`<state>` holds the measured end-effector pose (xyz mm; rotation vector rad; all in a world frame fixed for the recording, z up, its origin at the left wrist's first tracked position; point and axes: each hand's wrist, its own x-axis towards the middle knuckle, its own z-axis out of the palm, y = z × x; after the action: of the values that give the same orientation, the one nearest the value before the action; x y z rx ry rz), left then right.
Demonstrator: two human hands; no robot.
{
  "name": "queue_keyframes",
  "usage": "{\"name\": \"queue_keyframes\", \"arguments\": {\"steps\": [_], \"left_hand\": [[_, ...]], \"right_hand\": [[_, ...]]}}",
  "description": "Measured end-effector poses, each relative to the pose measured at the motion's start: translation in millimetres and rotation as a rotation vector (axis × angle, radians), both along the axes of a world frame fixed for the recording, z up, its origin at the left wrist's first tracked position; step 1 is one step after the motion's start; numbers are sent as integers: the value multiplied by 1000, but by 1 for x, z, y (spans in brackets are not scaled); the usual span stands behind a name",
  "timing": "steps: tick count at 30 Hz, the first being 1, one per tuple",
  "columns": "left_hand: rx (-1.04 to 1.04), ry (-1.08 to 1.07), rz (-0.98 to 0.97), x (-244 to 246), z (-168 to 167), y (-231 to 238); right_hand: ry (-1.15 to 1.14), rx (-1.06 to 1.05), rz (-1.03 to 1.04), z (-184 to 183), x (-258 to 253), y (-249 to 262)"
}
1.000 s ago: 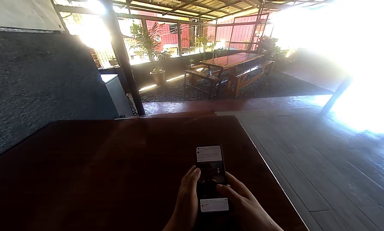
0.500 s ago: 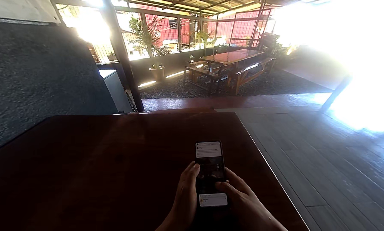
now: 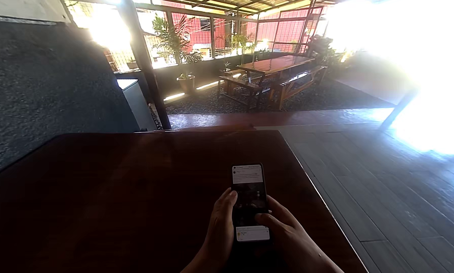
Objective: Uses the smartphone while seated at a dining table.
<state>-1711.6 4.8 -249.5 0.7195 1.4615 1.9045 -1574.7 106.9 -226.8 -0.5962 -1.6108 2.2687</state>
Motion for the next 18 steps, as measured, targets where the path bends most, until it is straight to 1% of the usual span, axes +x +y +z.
{"name": "queue_keyframes", "arguments": {"steps": [4, 9, 13, 18], "left_hand": [[-17, -22, 5, 1, 3, 0], [31, -1, -12, 0, 1, 1], [-2, -6, -2, 0, 3, 0], [4, -10, -4, 1, 3, 0]], "right_hand": [[0, -5, -1, 0, 0, 0], [3, -2, -3, 1, 0, 0], [-8, -15, -17, 1, -1, 0], [-9, 9, -14, 3, 0, -1]]}}
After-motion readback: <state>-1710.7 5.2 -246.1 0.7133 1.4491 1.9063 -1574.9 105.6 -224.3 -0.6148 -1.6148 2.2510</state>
